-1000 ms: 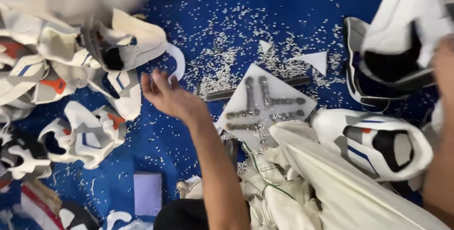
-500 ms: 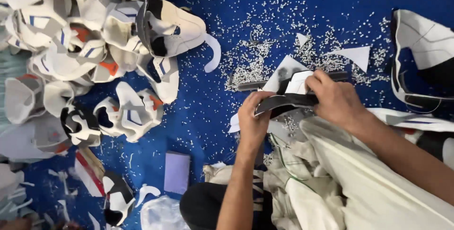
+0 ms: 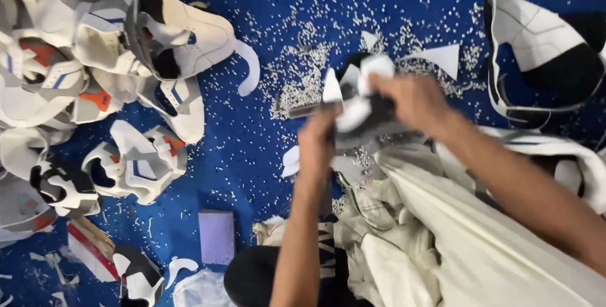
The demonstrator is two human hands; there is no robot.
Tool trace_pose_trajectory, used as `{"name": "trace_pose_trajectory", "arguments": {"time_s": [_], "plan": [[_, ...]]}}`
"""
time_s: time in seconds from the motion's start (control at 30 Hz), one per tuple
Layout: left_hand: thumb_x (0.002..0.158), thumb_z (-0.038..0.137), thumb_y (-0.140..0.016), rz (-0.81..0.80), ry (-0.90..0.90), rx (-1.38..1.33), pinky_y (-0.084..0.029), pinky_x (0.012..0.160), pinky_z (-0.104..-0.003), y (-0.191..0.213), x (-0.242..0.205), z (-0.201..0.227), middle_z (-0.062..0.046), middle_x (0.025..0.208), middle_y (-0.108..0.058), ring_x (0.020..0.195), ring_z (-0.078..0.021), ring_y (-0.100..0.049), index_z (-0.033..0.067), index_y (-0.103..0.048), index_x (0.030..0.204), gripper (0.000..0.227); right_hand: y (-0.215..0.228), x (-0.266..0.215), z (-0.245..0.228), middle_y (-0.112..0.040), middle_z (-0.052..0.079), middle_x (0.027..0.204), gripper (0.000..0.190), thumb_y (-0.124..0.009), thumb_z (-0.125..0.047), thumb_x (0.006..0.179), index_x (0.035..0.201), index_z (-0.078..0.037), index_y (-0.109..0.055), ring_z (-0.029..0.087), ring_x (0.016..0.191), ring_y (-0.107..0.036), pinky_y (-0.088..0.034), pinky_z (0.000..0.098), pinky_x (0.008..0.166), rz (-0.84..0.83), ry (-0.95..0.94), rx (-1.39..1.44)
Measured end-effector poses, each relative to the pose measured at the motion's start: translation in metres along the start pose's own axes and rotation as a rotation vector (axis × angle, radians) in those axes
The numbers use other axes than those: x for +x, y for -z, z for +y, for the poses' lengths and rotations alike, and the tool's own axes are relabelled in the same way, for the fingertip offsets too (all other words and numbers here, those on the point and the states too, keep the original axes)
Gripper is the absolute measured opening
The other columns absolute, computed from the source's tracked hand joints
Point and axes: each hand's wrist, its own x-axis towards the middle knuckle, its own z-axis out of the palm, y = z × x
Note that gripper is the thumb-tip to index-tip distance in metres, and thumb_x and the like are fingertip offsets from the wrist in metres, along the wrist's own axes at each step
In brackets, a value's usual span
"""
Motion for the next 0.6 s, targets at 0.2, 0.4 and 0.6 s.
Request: {"name": "trace_pose_trajectory", "arguments": {"time_s": [0.2,0.4,0.6], "plan": [[0.081,-0.001,-0.064,-0.150,-0.005,0.617,-0.055,0.097,-0.044,-0.019,-0.076,0.029,-0.019,0.130,-0.066,0.115,-0.0412,-0.066,0.0100,-0.067,0.123,0.043,-0.047,-0.094,-0.014,-0.045,-0.006,0.157,0.072,-0.064,-0.009,0.079,0.148,-0.024,-0.050,0.023,0.067,-0.073,-0.058,0.0361,0.056,-0.219,0.024,-0.035],[0.094,0.004,-0.055,-0.465,0.278,0.581,-0.055,0.091,-0.046,-0.033,-0.088,0.027,-0.015,0.132,-0.059,0.123,-0.0394,-0.062,0.0165,-0.066,0.133,0.042,-0.045,-0.086,-0.021,-0.031,0.001,0.166,0.067,-0.061,-0.015,0.085,0.149,-0.025,-0.044,0.025,0.066,-0.074,-0.059,0.0363,0.054,-0.409,0.026,-0.257],[0.074,0.014,-0.061,-0.421,-0.055,1.144,-0.047,0.105,-0.048,-0.050,-0.101,0.042,-0.029,0.136,-0.053,0.132,-0.0479,-0.052,-0.0052,-0.061,0.134,0.062,-0.057,-0.056,0.008,-0.058,0.013,0.131,0.050,-0.065,-0.015,0.087,0.137,-0.019,-0.063,0.030,0.066,-0.074,-0.060,0.0415,0.057,-0.324,0.059,-0.165]]}}
